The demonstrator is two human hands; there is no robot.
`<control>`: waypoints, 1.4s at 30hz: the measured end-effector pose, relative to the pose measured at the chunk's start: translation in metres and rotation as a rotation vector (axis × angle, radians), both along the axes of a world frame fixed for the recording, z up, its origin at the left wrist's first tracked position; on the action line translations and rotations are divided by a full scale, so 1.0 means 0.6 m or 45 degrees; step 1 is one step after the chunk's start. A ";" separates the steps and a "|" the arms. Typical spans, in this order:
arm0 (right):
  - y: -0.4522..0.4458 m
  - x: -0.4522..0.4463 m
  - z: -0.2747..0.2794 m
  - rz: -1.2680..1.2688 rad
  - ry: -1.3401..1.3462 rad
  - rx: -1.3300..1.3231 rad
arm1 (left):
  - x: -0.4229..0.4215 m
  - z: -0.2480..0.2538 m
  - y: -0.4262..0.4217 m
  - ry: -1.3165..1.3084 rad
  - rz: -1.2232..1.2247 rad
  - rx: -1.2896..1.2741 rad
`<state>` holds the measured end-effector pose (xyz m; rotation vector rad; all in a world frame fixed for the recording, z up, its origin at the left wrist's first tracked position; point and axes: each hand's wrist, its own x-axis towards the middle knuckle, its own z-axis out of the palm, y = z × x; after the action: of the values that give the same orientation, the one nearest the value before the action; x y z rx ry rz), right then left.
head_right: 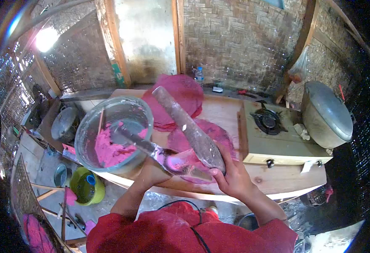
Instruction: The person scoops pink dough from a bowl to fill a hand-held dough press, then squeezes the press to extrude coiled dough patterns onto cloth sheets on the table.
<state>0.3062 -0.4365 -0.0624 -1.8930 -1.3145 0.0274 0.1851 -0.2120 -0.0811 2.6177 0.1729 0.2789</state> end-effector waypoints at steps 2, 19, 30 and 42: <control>-0.043 0.025 0.012 0.020 -0.006 -0.140 | 0.037 -0.014 -0.046 -0.030 -0.134 -0.142; -0.267 0.221 -0.210 0.629 1.981 -0.400 | 0.197 -0.154 -0.173 -0.006 -0.441 -0.864; -0.156 0.298 -0.103 0.381 1.209 -0.513 | 0.401 -0.036 -0.095 -0.712 0.522 -1.829; -0.100 0.324 -0.148 0.149 1.443 -0.695 | 0.481 -0.209 -0.020 -0.577 0.628 -2.158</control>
<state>0.5005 -0.4966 -0.1509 -1.6985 -0.6129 1.4121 0.4734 -0.2240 -0.2066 0.7838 0.5706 0.5441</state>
